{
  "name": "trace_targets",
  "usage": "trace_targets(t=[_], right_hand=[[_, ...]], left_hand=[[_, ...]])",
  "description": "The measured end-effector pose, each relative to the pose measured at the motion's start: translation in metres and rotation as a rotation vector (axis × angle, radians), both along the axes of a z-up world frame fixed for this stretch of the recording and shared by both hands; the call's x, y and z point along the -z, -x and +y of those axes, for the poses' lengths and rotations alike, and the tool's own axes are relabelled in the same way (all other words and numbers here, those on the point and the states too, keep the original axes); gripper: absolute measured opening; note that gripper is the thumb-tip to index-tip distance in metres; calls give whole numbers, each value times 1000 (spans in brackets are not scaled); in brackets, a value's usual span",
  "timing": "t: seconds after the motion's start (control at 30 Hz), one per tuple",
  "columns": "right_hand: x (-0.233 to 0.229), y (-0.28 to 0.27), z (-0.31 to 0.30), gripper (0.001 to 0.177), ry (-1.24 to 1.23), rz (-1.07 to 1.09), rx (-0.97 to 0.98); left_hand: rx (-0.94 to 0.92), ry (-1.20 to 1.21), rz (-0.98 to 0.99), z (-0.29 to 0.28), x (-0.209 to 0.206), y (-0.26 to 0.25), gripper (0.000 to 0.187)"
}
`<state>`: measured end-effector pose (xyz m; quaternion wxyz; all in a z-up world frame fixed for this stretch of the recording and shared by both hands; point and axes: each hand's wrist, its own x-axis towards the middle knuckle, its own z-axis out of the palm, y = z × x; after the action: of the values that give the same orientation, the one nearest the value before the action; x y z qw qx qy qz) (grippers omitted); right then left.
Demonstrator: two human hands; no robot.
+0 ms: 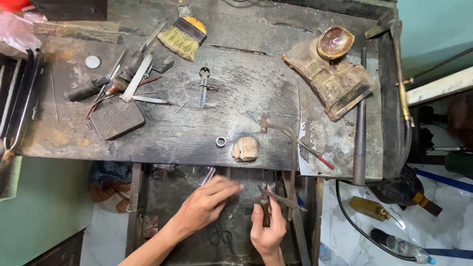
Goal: Using a jeweler's saw to cut a small metal ring on a workbench
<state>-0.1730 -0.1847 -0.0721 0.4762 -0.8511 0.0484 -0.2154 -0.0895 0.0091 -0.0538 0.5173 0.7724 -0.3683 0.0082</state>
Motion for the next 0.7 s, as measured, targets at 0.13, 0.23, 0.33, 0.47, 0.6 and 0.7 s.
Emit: trace_targets(t=[0.13,0.23,0.33,0.47,0.6,0.7], right_hand=[[12,4,-3,36,92,-63,62],[15,5,-2,41,81,-65,74],[16,4,-1,43,33,-14,96],[19,6,-1,42,54,-4,94],[16,3,0,38,108,-67,48],[18,3,0,37,118,-53,66]], left_hand=[[-59,5,-74,-1,4,1,39],[-42,-56,-102,1,12,-1,59],[-93,-57,-32,1,20,1,63],[-173,0,-63,0,22,4,44],[-160,-45,-16,0,22,5,45],[-139,-58,80,2,24,7,48]])
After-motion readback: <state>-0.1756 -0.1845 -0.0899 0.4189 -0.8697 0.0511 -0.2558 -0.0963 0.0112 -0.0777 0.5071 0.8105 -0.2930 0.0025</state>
